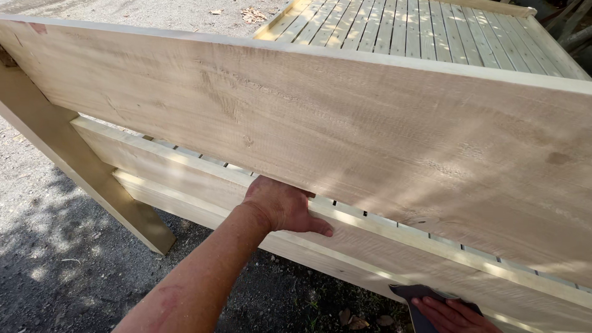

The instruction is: The person sands a slatted wooden furniture frame outdoors using a sanding block, working along the slats and edges of the seat surface, then moves around the piece to sand the side rails and lower boards by hand.

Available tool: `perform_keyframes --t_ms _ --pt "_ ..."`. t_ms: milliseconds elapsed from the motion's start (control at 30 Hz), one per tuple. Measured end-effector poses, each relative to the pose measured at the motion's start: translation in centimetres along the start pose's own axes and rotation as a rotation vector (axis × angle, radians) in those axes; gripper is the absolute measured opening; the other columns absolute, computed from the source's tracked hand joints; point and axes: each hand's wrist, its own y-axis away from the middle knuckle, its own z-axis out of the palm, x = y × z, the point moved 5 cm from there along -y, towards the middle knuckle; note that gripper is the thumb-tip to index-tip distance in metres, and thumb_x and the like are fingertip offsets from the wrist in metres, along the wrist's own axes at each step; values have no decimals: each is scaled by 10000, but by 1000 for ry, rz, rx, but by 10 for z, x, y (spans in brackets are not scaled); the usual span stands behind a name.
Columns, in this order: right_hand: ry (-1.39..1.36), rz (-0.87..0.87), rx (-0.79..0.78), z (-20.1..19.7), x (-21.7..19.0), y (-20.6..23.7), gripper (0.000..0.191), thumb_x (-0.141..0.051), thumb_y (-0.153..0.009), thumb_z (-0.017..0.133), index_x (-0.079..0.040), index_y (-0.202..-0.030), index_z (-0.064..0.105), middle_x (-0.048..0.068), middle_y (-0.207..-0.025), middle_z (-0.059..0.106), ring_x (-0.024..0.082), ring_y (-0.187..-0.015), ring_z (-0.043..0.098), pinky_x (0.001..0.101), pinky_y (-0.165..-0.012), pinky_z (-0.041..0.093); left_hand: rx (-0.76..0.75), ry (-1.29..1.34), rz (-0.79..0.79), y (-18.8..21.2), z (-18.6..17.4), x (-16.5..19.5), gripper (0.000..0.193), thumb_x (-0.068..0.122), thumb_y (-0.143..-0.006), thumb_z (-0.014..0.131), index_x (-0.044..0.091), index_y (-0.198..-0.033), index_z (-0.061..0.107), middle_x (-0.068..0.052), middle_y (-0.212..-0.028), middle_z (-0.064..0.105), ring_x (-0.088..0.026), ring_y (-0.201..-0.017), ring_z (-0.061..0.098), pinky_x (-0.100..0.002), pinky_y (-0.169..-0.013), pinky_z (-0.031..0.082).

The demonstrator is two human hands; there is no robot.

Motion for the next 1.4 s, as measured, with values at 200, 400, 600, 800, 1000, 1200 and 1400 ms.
perform_keyframes --t_ms 200,400,600,800,1000,1200,1400 --pt "-380 21 -136 -8 -34 -143 766 -337 -885 435 -52 -1575 261 31 -1649 232 140 -1500 188 405 -1203 108 11 10 -13 -12 12 -24 913 867 -601 666 279 -1299 703 -36 -1448 588 -277 -1386 512 -477 -1101 470" --pt "-218 4 -196 -44 -77 -296 743 -212 -888 456 -7 -1569 241 53 -1700 173 167 -1551 138 388 -1257 52 45 38 49 -5 7 -21 920 852 -614 671 238 -1298 697 -50 -1439 592 -291 -1370 523 -501 -1071 477" --pt "-335 -35 -88 -19 -35 -194 851 -353 -845 505 -38 -1573 197 62 -1679 143 180 -1556 91 460 -1186 39 212 45 60 6 -9 -65 940 859 -561 720 240 -1268 714 -31 -1430 594 -254 -1355 527 -417 -1101 453" --pt "-244 -49 -245 -7 -33 -187 844 -380 -906 450 -51 -1602 102 45 -1734 53 145 -1551 0 442 -1215 -26 127 53 -9 1 2 -91 932 873 -552 705 265 -1259 718 1 -1415 607 -234 -1376 509 -412 -1106 449" --pt "-248 9 -188 -41 -82 -351 751 -158 -858 402 -34 -1574 210 55 -1686 154 165 -1541 99 396 -1236 37 173 47 68 1 0 -88 990 868 -560 702 232 -1318 680 -28 -1477 558 -254 -1412 471 -406 -1117 434" --pt "-252 -7 22 -30 -60 -283 718 -191 -852 431 -42 -1548 336 36 -1660 270 153 -1501 242 405 -1209 149 222 46 101 3 -2 -88 1038 862 -576 703 235 -1397 610 -29 -1526 501 -265 -1443 417 -416 -1145 387" --pt "502 -206 277 -22 -32 -180 562 -246 -1042 402 -71 -1576 424 92 -1632 404 231 -1463 380 463 -1230 223 120 40 91 -4 3 -87 1015 849 -592 699 235 -1395 613 -37 -1524 504 -266 -1443 431 -432 -1133 407"
